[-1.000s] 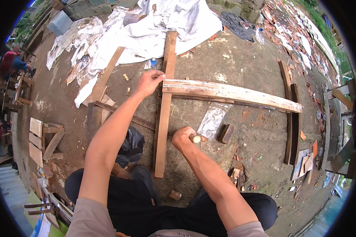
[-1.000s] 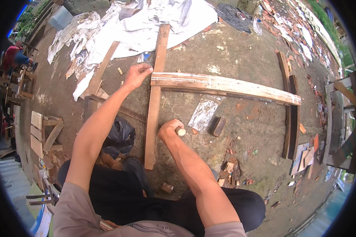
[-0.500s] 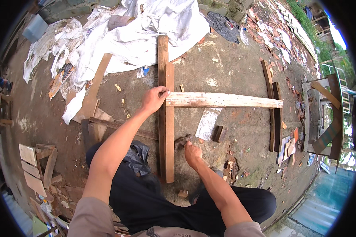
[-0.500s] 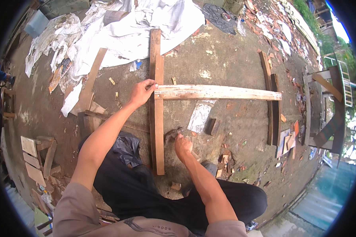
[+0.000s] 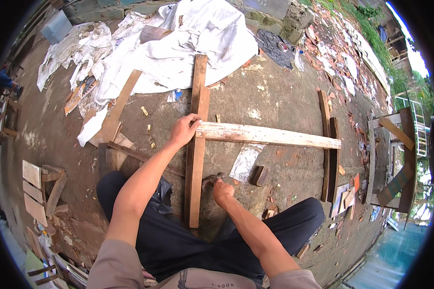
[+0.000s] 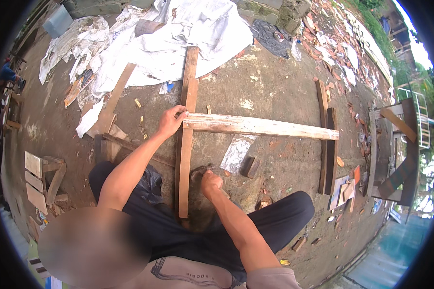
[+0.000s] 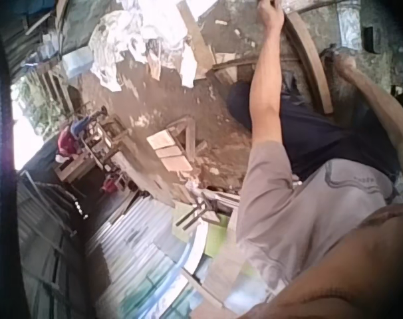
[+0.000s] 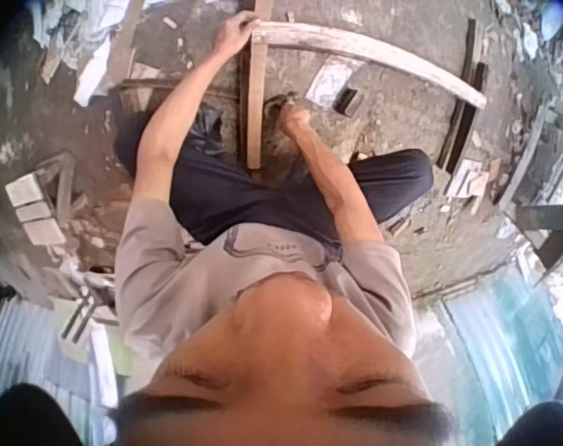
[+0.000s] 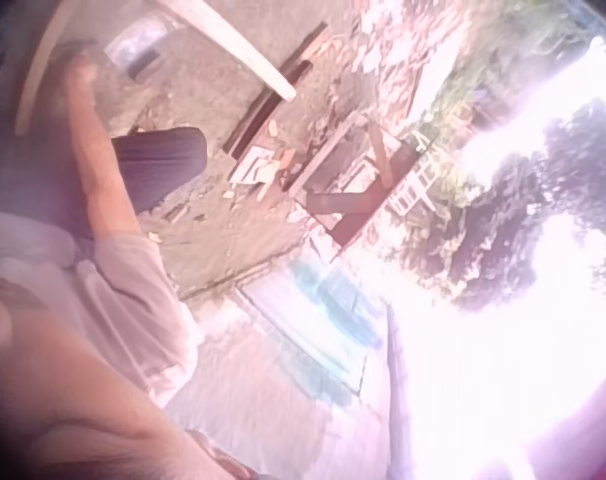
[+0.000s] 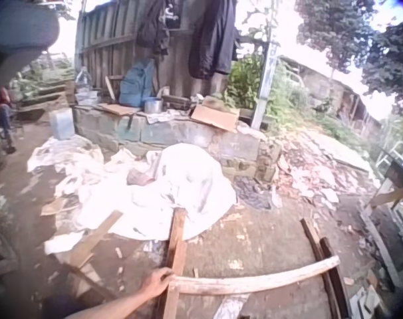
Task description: The person sits on the ground and uses a hammer to drive nails into wooden planks, joining them to form a rectangular frame. The person repeatedly positions the planks and hammers nails to secure the joints.
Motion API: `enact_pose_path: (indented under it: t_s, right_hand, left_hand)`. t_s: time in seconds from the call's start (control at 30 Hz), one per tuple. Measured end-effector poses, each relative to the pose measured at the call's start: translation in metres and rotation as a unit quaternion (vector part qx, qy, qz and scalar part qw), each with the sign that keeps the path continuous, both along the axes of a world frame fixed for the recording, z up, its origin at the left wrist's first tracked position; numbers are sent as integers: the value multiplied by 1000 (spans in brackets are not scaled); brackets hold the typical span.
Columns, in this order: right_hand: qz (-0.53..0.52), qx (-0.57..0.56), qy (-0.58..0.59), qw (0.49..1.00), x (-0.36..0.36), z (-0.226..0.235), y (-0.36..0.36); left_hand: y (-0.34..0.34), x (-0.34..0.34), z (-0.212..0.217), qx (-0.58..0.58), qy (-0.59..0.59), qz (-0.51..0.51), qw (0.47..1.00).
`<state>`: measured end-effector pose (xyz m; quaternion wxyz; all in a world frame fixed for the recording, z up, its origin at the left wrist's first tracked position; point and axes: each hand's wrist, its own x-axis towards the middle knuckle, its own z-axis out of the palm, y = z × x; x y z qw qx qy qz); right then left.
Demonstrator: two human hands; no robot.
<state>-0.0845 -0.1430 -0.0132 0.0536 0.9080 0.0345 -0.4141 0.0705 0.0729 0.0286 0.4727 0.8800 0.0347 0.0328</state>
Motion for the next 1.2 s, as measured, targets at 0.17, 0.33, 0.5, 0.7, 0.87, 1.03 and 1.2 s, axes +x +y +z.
enact_pose_path:
  t_s: [0.17, 0.33, 0.5, 0.7, 0.87, 1.03, 1.2]
  right_hand:
    - [20, 18, 13, 1000, -1, -1, -5]
    - [0, 72, 14, 997, 6, 2, -18]
    - [-13, 121, 55, 991, 31, 20, -41]
    - [-224, 321, 93, 915, 58, 116, -47]
    - [-263, 488, -74, 829, 78, 176, -21]
    - [-200, 415, -161, 873, 122, 203, 16]
    - [-115, 446, -306, 833, 141, 187, 38]
  left_hand:
    - [2, -2, 1, 36, -22, -27, 999]
    - [-2, -7, 6, 20, -30, 8, 999]
    - [-7, -3, 13, 31, 1, 13, 999]
    - [1, -5, 0, 22, -36, -6, 999]
    - [0, -10, 1, 41, -103, -18, 994]
    - [-10, -17, 2, 17, -153, 4, 988]
    - [-11, -21, -7, 50, -215, 25, 975]
